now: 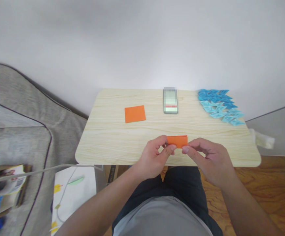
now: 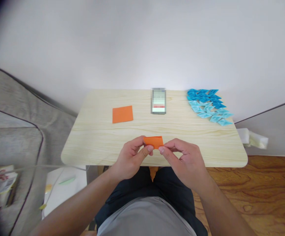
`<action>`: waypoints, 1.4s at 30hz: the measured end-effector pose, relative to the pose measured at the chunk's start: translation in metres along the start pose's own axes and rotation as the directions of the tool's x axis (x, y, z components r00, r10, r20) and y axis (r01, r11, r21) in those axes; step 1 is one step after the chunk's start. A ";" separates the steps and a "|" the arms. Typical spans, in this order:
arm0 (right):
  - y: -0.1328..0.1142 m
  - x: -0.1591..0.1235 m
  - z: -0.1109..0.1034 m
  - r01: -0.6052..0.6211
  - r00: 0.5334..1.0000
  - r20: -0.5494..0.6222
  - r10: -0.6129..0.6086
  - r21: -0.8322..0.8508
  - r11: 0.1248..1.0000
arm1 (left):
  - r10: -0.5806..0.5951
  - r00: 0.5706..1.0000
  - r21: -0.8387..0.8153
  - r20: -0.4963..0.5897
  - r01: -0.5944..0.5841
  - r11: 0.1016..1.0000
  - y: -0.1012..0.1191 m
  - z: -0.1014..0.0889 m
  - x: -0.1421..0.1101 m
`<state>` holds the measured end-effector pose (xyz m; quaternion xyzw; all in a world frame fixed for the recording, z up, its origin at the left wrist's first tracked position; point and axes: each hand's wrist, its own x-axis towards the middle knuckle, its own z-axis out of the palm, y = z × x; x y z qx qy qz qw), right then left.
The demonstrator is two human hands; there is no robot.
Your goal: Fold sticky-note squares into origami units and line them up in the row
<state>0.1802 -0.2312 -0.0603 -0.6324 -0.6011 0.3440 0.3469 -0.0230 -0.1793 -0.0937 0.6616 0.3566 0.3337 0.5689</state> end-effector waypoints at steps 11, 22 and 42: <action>0.007 0.000 0.001 0.020 1.000 -0.011 -0.020 -0.011 1.000 | -0.045 0.999 -0.075 -0.024 0.043 0.996 -0.002 -0.001 0.002; 0.019 0.001 0.014 -0.078 0.995 -0.021 0.097 0.448 0.891 | -0.024 1.000 -0.022 -0.010 0.024 0.999 -0.010 0.001 0.006; 0.039 0.002 0.026 0.235 0.956 -0.123 -0.268 -0.229 0.945 | 0.323 0.941 0.458 -0.095 -0.247 0.854 -0.019 0.000 0.013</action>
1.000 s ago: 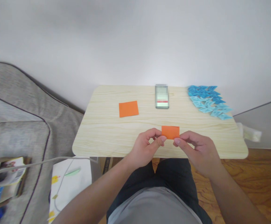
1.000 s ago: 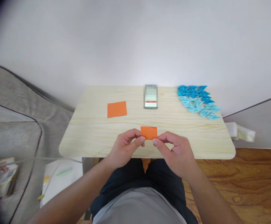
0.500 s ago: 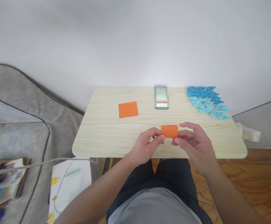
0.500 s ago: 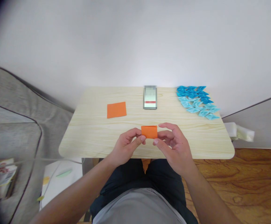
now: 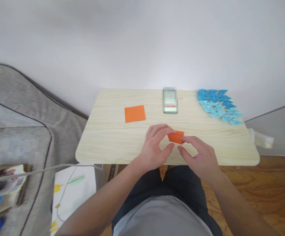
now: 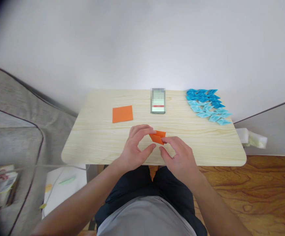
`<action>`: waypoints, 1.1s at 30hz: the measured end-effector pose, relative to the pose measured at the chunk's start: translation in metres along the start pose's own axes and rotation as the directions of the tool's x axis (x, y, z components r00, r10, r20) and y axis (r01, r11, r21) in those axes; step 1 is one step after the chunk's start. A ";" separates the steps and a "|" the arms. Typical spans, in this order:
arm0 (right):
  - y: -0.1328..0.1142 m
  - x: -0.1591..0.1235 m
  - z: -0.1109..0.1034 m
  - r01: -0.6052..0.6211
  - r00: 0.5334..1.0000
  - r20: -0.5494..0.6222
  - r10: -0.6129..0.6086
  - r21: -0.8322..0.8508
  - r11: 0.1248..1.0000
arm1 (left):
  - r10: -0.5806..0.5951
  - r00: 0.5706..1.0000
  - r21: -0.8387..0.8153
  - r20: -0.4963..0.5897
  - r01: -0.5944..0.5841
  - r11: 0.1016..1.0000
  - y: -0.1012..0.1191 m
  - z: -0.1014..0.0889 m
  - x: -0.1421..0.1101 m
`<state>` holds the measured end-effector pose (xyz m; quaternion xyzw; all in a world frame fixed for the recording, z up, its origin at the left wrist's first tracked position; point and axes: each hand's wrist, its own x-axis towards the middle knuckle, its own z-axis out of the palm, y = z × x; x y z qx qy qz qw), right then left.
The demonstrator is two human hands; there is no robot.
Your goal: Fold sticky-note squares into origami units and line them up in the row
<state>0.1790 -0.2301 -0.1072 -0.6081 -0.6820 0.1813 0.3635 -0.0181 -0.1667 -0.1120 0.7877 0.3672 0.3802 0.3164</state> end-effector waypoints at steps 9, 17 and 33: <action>0.026 -0.015 0.022 0.110 0.992 0.077 -0.104 -0.077 0.991 | 0.041 0.983 0.218 0.180 -0.081 0.973 -0.019 0.013 -0.012; 0.037 -0.030 0.030 0.025 0.999 0.050 -0.009 -0.323 0.946 | 0.090 0.962 0.318 0.257 -0.172 0.932 -0.031 0.016 -0.023; 0.046 -0.015 0.028 0.097 0.993 0.092 -0.075 -0.267 0.959 | -0.078 0.969 0.292 0.233 0.007 0.956 -0.033 0.017 -0.018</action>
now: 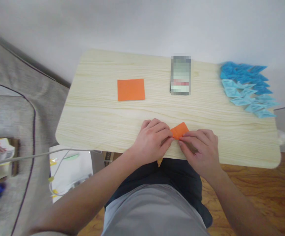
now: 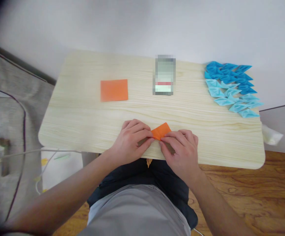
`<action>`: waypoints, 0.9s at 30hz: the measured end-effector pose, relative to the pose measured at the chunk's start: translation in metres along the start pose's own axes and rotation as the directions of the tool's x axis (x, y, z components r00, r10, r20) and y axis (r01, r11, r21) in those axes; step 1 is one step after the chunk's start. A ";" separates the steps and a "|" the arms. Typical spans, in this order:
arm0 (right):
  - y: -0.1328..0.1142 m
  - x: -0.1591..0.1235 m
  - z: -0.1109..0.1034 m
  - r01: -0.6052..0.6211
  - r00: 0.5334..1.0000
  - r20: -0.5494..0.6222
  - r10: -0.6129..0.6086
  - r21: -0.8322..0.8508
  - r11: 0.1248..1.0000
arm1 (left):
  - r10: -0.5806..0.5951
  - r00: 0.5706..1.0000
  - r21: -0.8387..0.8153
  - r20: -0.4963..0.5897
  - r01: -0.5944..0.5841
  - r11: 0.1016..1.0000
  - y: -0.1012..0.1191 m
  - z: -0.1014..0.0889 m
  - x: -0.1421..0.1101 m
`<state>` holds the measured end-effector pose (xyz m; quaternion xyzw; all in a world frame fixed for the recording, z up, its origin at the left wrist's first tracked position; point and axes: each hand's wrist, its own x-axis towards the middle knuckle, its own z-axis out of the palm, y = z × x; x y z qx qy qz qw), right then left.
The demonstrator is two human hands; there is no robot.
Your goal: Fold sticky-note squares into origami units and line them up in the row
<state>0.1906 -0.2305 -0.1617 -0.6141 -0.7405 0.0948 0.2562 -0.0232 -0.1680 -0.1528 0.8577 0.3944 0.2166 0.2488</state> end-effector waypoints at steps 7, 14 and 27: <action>0.001 0.005 0.007 -0.072 0.997 -0.021 0.073 0.056 0.996 | -0.139 0.989 0.045 0.043 0.137 0.990 0.004 -0.001 0.013; -0.005 0.009 0.005 -0.133 0.991 0.017 0.132 0.066 0.989 | -0.190 0.978 0.064 0.081 0.185 0.981 0.006 -0.002 0.021; -0.005 0.009 0.010 -0.179 0.984 0.007 0.178 0.066 0.982 | -0.197 0.977 0.104 0.086 0.188 0.977 0.005 0.000 0.026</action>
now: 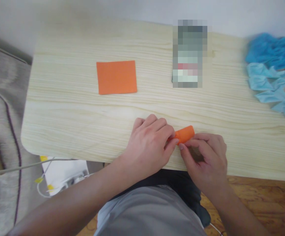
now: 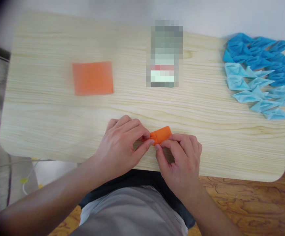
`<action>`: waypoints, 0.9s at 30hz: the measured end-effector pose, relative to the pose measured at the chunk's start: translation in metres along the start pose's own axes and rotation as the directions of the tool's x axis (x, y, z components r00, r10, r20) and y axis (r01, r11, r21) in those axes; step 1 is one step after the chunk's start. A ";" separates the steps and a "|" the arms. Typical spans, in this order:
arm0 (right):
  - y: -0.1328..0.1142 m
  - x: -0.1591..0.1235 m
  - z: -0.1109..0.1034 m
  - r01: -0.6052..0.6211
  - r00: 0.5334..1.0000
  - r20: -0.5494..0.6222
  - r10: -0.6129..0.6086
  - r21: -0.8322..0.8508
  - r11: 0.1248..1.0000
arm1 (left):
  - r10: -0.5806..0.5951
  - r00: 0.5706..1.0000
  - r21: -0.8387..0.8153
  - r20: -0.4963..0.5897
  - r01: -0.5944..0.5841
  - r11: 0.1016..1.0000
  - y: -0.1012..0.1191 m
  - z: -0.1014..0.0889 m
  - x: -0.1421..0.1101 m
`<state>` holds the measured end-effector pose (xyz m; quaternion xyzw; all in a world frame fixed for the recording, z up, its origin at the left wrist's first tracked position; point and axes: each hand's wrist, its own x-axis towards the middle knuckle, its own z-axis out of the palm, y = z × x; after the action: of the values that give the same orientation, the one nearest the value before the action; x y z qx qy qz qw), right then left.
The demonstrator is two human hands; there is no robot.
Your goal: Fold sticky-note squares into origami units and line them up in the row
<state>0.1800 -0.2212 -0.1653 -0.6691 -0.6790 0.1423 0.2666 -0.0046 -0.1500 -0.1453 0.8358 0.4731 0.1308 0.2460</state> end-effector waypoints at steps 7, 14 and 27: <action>0.002 0.002 0.001 0.042 0.999 -0.031 -0.042 -0.016 0.999 | -0.034 0.999 0.034 0.023 0.033 0.999 0.004 -0.001 0.000; 0.000 0.003 -0.002 0.050 0.999 0.001 -0.050 -0.033 0.998 | -0.036 0.999 0.033 0.022 0.036 0.999 0.002 0.000 -0.001; 0.000 -0.001 -0.002 0.069 0.998 0.006 -0.069 -0.055 0.996 | -0.025 1.000 0.026 -0.005 0.025 0.999 -0.001 0.003 -0.003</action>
<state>0.1813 -0.2221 -0.1642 -0.6521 -0.7058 0.1154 0.2515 -0.0054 -0.1534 -0.1480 0.8327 0.4856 0.1236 0.2357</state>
